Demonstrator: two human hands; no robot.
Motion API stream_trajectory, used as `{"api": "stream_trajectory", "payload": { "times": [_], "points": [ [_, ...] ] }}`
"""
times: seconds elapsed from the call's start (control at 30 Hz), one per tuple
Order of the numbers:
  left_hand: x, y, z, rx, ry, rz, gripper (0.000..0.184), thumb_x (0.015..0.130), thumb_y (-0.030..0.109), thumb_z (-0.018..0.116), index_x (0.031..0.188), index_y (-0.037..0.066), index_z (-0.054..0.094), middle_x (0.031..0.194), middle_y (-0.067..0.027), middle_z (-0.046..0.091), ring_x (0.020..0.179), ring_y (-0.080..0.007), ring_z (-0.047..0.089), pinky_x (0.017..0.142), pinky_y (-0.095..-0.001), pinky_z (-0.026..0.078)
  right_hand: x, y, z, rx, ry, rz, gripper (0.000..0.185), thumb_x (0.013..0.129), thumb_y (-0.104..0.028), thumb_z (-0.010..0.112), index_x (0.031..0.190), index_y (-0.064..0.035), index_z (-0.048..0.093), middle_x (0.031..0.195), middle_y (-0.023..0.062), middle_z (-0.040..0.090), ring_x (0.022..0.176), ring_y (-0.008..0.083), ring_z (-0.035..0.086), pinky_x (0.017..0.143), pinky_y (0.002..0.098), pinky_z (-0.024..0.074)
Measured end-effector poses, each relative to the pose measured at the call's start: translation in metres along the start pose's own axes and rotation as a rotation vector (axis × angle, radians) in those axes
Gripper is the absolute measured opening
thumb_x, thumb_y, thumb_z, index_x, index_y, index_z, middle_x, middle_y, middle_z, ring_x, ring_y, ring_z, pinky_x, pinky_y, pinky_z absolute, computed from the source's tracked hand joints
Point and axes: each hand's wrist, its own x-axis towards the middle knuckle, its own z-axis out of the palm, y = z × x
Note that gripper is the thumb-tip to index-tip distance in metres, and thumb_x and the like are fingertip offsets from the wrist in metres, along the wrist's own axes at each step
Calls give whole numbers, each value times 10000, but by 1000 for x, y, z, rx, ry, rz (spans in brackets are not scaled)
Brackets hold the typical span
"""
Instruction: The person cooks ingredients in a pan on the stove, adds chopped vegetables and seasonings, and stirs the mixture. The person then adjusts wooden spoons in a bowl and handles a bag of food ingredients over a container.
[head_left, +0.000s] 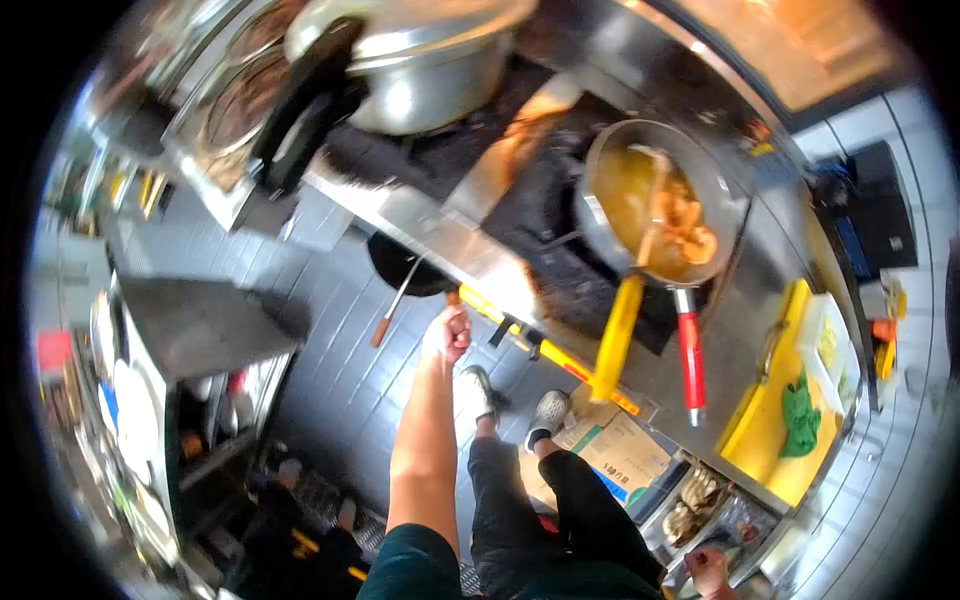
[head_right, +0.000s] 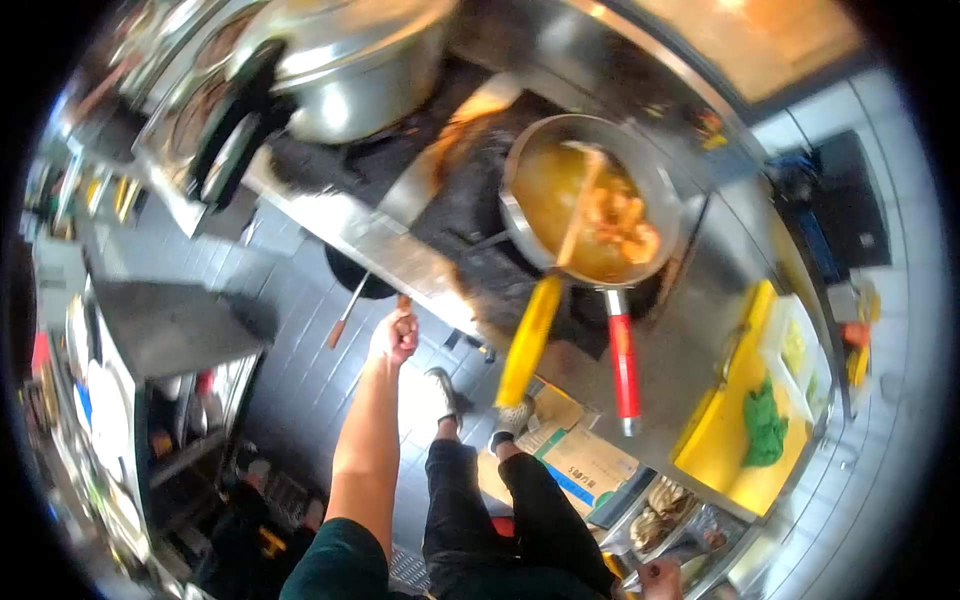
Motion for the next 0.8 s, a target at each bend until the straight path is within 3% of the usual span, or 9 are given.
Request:
{"api": "stream_trajectory", "payload": {
  "times": [0.03,0.07,0.1,0.17,0.27,0.37,0.67,0.77,0.8],
  "points": [
    [6,3,20,74,65,21,259,915,265,624,762,77,533,551,3,440,387,-125,360,339,-234,272,4,82,37,81,30,-78,176,972,-247,659,1011,-76,666,858,111,642,825,249,639,728,460,504],
    [28,1,16,29,80,31,241,926,265,622,789,79,553,574,0,473,387,-129,369,332,-240,265,-1,93,61,919,-102,341,190,979,-225,626,956,-38,656,834,132,634,789,243,625,713,445,492],
    [51,-2,11,-20,98,43,225,936,266,620,816,81,574,597,-2,506,386,-132,378,325,-247,258,-10,72,77,963,103,242,183,988,-207,591,956,-33,636,819,122,638,712,244,615,637,430,480],
    [76,-1,26,-70,12,124,196,948,262,614,892,75,603,696,-32,571,473,-164,470,376,-262,342,-19,-18,35,192,-13,4,150,995,-190,580,1016,-47,617,784,58,599,650,235,599,583,411,481],
    [103,3,41,-59,-7,169,199,956,261,600,939,63,601,760,-51,580,547,-182,492,442,-284,367,-20,-28,42,200,-191,284,177,994,-212,605,1058,-47,605,767,44,595,598,234,581,545,398,481],
    [122,0,52,-31,-7,185,210,965,260,586,985,51,600,824,-71,589,620,-201,515,508,-305,392,-21,-76,29,642,-115,474,231,998,-247,614,1073,-28,621,778,87,628,617,232,588,562,401,492],
    [164,-16,53,3,-19,299,281,989,256,544,1124,16,596,1016,-130,616,841,-256,582,706,-368,466,-25,57,141,805,-26,528,159,891,-117,681,780,-3,675,615,50,648,601,139,625,570,326,478],
    [142,-25,59,83,44,361,312,998,255,530,1171,4,595,1080,-149,625,915,-274,604,772,-389,491,-24,22,114,315,-52,463,123,906,-58,641,793,-10,644,697,66,680,633,159,641,613,336,516],
    [128,-30,63,127,89,383,323,1000,255,526,1186,0,594,1102,-156,628,940,-280,612,794,-396,499,-27,36,128,458,-43,467,131,909,-63,635,787,-17,638,700,70,679,647,160,645,620,334,519]
  ]
}}
